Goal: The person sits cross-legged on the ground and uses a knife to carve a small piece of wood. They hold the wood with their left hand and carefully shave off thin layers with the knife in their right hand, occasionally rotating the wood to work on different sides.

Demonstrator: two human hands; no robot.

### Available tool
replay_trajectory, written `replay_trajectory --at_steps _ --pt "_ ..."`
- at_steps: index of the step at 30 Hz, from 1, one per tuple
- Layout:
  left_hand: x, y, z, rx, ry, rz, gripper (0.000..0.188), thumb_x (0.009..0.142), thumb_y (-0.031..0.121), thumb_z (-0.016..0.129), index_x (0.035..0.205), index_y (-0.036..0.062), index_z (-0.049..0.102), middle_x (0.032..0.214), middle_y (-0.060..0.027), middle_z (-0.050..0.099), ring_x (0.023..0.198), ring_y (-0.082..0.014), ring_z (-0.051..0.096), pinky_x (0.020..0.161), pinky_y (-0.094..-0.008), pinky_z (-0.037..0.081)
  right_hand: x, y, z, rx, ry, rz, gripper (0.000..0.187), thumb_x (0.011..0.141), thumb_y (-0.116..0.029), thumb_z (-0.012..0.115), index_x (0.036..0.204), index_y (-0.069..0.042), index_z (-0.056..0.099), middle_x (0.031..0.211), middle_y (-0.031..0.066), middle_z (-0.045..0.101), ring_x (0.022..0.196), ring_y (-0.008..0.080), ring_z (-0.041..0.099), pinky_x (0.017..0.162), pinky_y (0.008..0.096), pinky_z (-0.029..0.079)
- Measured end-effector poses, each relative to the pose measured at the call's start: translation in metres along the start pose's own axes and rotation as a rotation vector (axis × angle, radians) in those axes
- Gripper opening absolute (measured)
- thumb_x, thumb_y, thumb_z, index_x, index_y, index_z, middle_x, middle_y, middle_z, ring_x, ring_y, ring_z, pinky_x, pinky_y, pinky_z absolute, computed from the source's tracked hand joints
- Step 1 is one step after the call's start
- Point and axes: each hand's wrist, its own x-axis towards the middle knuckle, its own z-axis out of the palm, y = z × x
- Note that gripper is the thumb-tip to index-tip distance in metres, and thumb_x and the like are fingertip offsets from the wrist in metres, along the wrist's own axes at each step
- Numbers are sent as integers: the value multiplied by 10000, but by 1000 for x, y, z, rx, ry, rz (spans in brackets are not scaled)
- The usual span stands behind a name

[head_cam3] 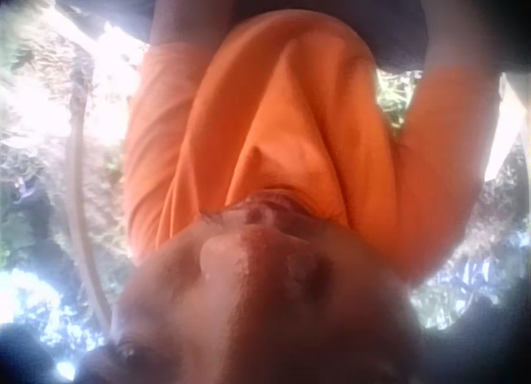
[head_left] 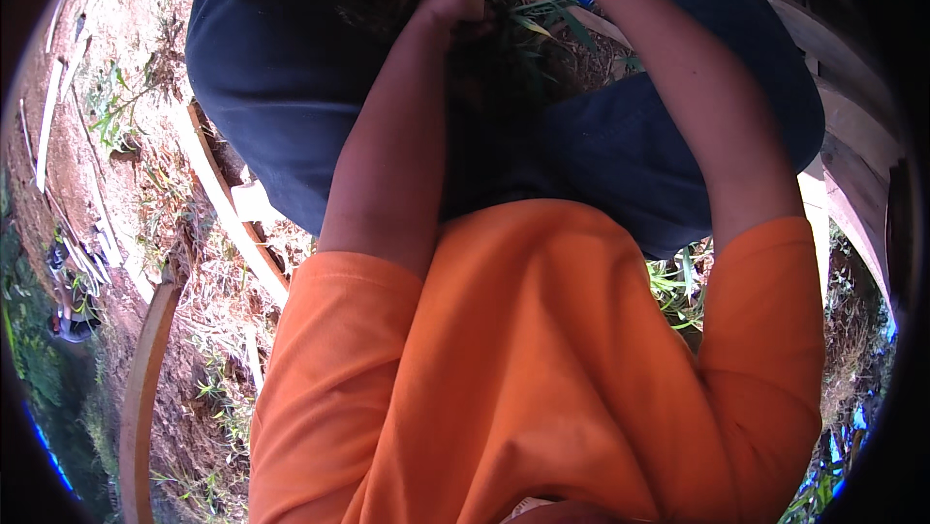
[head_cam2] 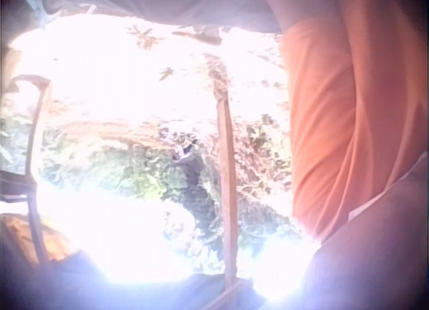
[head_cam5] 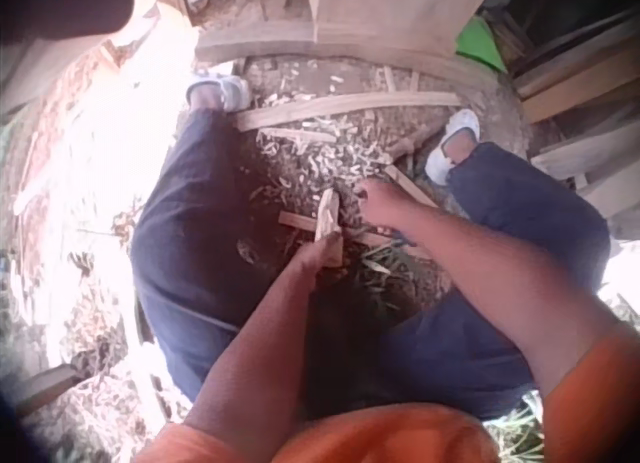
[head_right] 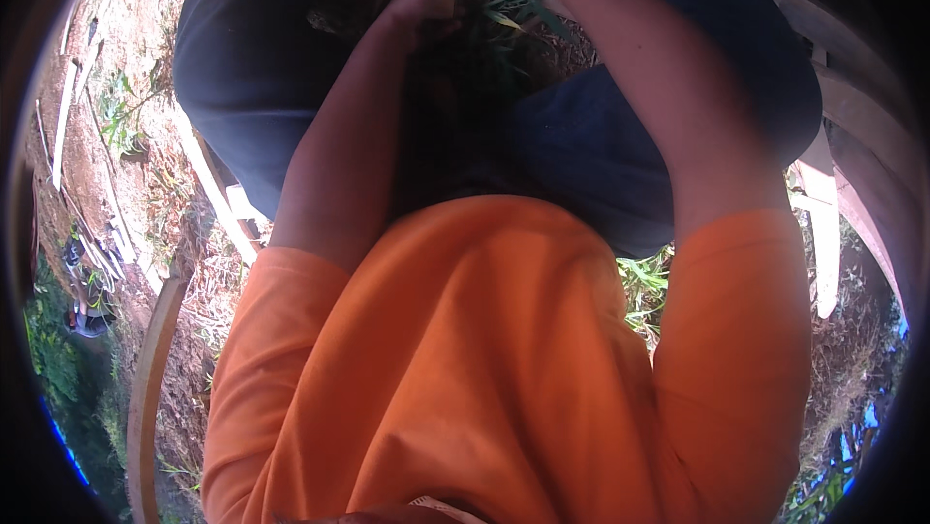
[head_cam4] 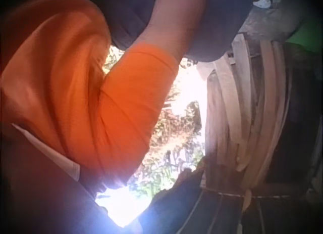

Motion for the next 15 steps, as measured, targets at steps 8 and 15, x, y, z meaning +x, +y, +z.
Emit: replay_trajectory --at_steps 8,15 --pt "4 12 -14 675 48 175 536 757 353 900 1086 -18 697 997 -140 724 829 -225 734 671 -349 632 -13 30 2 219 -150 -26 367 940 -92 510 1302 -47 558 754 117 684 504 181 634 430 330 515" --pt "28 -1 -43 1053 166 285 797 686 576 854 1161 -40 678 996 -153 734 870 -258 717 817 -382 563 -45 28 8 216 -140 -31 290 955 -94 524 1228 -47 612 747 121 681 513 182 640 443 340 525"
